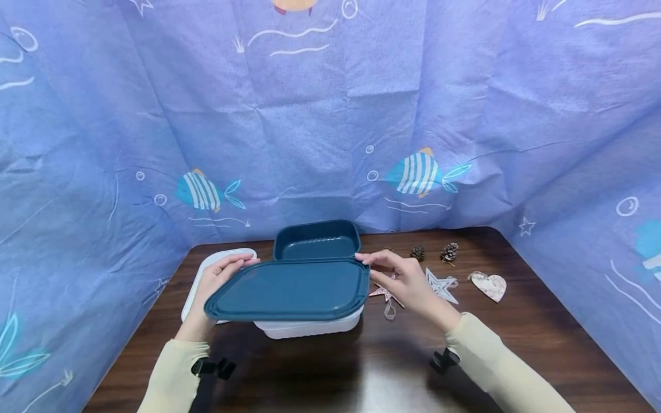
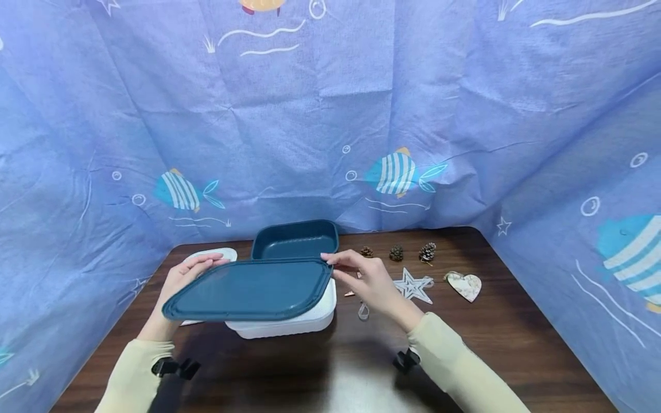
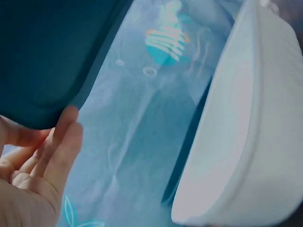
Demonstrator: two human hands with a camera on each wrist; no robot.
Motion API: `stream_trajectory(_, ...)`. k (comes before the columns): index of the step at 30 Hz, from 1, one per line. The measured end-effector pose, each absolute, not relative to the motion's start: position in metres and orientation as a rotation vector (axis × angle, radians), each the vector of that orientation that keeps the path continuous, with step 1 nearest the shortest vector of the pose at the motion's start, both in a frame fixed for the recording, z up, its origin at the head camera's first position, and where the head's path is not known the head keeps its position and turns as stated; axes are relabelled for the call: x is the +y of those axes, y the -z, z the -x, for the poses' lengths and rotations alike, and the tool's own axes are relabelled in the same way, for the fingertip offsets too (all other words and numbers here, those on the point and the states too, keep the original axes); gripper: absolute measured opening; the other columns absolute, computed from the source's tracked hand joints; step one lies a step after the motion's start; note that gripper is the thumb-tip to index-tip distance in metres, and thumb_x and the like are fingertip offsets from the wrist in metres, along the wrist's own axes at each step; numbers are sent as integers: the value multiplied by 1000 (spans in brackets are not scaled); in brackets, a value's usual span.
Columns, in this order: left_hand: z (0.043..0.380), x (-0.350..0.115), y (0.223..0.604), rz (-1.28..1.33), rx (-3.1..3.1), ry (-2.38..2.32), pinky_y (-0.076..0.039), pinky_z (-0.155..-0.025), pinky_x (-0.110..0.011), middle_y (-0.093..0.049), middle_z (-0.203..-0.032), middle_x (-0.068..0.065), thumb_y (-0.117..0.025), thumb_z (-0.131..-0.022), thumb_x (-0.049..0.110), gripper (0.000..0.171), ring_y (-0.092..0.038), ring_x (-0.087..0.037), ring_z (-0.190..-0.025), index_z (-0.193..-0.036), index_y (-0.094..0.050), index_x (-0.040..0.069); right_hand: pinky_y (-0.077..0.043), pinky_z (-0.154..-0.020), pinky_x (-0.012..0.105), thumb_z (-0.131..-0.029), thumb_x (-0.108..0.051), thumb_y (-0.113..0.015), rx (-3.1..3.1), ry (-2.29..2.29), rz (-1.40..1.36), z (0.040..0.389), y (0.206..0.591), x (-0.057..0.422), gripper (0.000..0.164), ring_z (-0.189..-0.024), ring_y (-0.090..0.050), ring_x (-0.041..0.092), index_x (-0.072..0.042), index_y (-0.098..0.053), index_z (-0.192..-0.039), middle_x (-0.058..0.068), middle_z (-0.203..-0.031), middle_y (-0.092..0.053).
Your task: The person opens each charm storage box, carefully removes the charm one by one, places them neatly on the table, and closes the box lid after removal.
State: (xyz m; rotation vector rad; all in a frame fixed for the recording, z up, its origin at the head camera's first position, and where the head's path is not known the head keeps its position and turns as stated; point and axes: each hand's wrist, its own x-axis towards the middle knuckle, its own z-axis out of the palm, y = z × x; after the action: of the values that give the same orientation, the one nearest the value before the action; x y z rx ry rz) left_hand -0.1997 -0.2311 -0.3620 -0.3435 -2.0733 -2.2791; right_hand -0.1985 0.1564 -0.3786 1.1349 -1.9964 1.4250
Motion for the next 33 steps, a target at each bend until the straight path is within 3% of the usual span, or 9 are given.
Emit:
stream_trajectory(6, 202, -223, 363, 441, -1823, 2300, -57, -88, -27, -72, -120, -4, -49, -109, 24, 42, -68, -16, -110, -133, -58, -9, -57, -88, 29, -92, 5, -69, -1988, -1585, -943, 205, 371, 147, 23, -111, -69, 18, -7, -68, -111, 10, -122, -71)
stream_trajectory(11, 204, -214, 356, 383, -1847, 2083, -55, -94, -32, -69, -128, -6, -53, -107, 21, 37, -69, -18, -109, -132, -61, -5, -57, -86, 27, -95, 5, -65, -1938, -1678, -809, 213, 362, 140, 18, -106, -71, 14, 1, -65, -113, 18, -118, -72)
stream_trajectory(17, 207, -204, 349, 302, -1978, 1691, -54, -94, -27, -76, -109, -2, -66, -100, 27, 29, -71, -11, -102, -116, -72, 3, -59, -81, 27, -96, 0, -67, -1881, -1715, -615, 222, 353, 134, 24, -91, -73, 10, 2, -64, -119, 22, -106, -73)
stream_trajectory(18, 208, -203, 347, 287, -1977, 1654, -53, -94, -25, -76, -106, -3, -68, -99, 27, 29, -71, -10, -102, -119, -73, 7, -59, -81, 26, -96, -2, -67, -1882, -1709, -594, 224, 351, 133, 27, -90, -73, 12, 0, -64, -122, 22, -107, -73)
stream_trajectory(21, 213, -198, 342, 283, -1941, 1613, -52, -94, -21, -74, -117, -3, -70, -98, 26, 35, -69, -7, -107, -131, -70, 15, -59, -79, 25, -97, -3, -67, -1898, -1654, -550, 229, 347, 131, 37, -87, -74, 24, -4, -61, -133, 22, -105, -73)
stream_trajectory(25, 222, -192, 335, 352, -1872, 1657, -51, -97, -23, -68, -129, -11, -69, -98, 24, 45, -67, -11, -113, -141, -60, 14, -59, -75, 26, -97, -5, -68, -1912, -1594, -491, 240, 344, 128, 46, -82, -72, 39, -5, -57, -141, 23, -100, -73)
stream_trajectory(33, 248, -185, 331, 326, -1943, 1664, -50, -100, -27, -61, -138, -14, -64, -101, 22, 50, -61, -22, -125, -147, -52, 7, -59, -64, 25, -96, -27, -72, -1908, -1581, -398, 265, 345, 121, 50, -64, -69, 13, -14, -59, -142, 13, -85, -72)
